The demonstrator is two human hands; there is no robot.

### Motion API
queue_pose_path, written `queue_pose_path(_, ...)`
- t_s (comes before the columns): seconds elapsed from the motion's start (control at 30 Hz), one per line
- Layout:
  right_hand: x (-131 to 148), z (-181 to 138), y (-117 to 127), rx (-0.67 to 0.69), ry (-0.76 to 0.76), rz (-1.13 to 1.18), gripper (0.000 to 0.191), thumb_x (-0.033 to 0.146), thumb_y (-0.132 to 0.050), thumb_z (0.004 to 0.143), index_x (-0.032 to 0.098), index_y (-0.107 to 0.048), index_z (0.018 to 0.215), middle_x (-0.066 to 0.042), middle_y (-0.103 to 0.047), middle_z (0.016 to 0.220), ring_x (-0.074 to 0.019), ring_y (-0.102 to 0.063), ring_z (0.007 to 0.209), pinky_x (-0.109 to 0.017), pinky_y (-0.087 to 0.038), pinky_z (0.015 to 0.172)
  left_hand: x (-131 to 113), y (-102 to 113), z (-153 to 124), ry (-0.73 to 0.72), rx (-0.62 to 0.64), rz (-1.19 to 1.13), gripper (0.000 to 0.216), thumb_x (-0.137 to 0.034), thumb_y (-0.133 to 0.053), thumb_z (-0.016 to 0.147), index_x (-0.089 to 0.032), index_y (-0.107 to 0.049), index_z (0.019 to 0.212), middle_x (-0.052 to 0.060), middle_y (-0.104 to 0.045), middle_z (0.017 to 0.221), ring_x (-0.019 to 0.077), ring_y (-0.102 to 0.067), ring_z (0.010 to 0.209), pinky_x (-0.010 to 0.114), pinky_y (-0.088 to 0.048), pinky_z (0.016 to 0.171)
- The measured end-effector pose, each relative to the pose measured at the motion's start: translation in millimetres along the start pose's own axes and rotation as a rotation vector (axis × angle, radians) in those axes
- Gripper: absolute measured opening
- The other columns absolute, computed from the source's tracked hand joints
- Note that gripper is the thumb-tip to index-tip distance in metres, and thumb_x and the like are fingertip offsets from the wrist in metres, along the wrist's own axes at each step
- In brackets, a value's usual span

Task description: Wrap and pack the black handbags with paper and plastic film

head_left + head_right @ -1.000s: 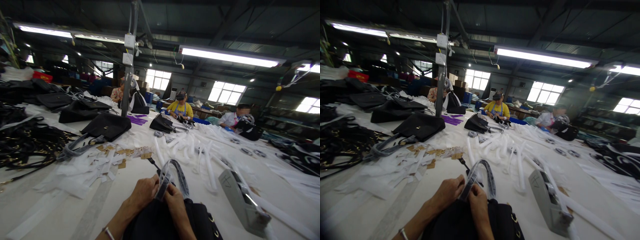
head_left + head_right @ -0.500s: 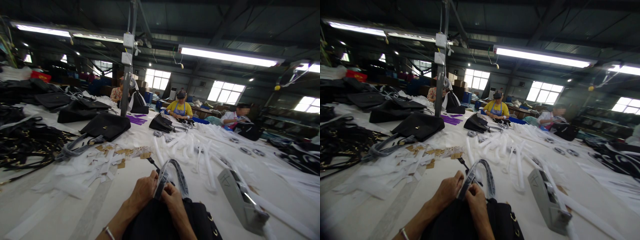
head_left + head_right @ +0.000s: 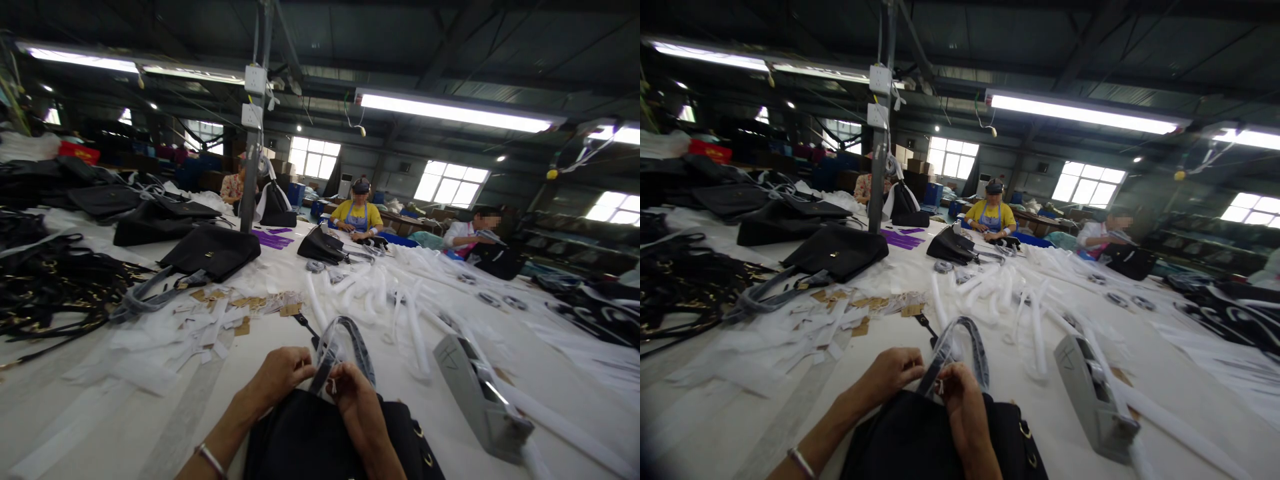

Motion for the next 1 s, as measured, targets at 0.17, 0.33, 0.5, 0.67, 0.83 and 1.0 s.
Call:
queue_pose_path(0.17, 2.3, -5.5, -3.9, -0.003, 0.012, 0.072, 0.025, 0.042, -0.083, 0.069, 0.021, -0.07, 0.073, 0.002, -0.059, 0.066, -0.0139, -0.058, 0.071, -0.025, -0.05, 0.069, 7.0, 7.4, -4.1, 0.069, 0.146, -0.28, 0.018, -0.036, -0.063, 0.075, -0.018, -0.062, 0.077, -0.004, -0.059, 0.066, 0.0132, -0.052, 0.062, 0.023, -0.034, 0.057)
queue_pose_path(0.33, 1.6, -6.1, -6.3, 0.041, 0.024, 0.06, 0.031, 0.043, -0.084, 0.07, 0.019, -0.069, 0.082, 0.008, -0.045, 0.051, -0.0059, -0.044, 0.049, -0.018, -0.041, 0.05, 11.4, 7.5, -10.6, 0.124, 0.298, -0.396, 0.018, -0.028, -0.063, 0.066, -0.018, -0.048, 0.066, -0.008, -0.04, 0.057, 0.0087, -0.034, 0.052, 0.023, -0.023, 0.048)
queue_pose_path(0.5, -2.0, -6.9, -11.2, 0.147, -0.034, 0.04, 0.03, 0.041, -0.082, 0.074, 0.017, -0.068, 0.085, 0.013, -0.029, 0.046, -0.0007, -0.016, 0.038, -0.015, -0.016, 0.037, 15.2, 5.1, -13.6, 0.177, 0.358, -0.557, 0.018, -0.028, -0.064, 0.064, -0.017, -0.053, 0.075, -0.006, -0.05, 0.059, 0.0093, -0.041, 0.05, 0.022, -0.028, 0.046)
queue_pose_path(0.67, 4.5, -14.2, -18.8, 0.219, -0.05, 0.098, 0.025, 0.037, -0.079, 0.078, 0.016, -0.07, 0.087, 0.014, -0.023, 0.043, -0.0013, -0.01, 0.037, -0.015, -0.015, 0.035, 22.3, 12.5, -8.6, 0.164, 0.25, -0.65, 0.026, -0.025, -0.066, 0.064, -0.014, -0.058, 0.086, -0.003, -0.058, 0.068, 0.01, -0.05, 0.057, 0.021, -0.038, 0.053)
queue_pose_path(0.83, 15.9, -19.5, -19.0, 0.087, -0.04, 0.145, 0.033, 0.031, -0.084, 0.07, 0.016, -0.072, 0.097, 0.005, -0.056, 0.058, -0.0062, -0.05, 0.049, -0.018, -0.043, 0.048, 28.5, 35.8, -3.8, 0.139, -0.039, -0.794, 0.038, -0.034, -0.07, 0.07, -0.015, -0.054, 0.099, -0.003, -0.057, 0.071, 0.0094, -0.052, 0.052, 0.022, -0.04, 0.05)
queue_pose_path(1.0, 11.0, -19.9, -12.4, -0.027, -0.102, 0.095, 0.04, 0.018, -0.089, 0.057, 0.018, -0.073, 0.094, -0.009, -0.073, 0.1, -0.0203, -0.069, 0.081, -0.027, -0.056, 0.063, 35.2, 59.9, -4.6, 0.132, -0.374, -1.033, 0.053, -0.036, -0.076, 0.069, -0.017, -0.049, 0.11, -0.004, -0.057, 0.077, 0.0066, -0.047, 0.053, 0.019, -0.038, 0.049)
Point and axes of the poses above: each hand's wrist, its own z-axis towards the middle knuckle, its own y-axis out of the back of the hand, x = y × z, the point moved 6 cm from there along z, towards the middle knuckle
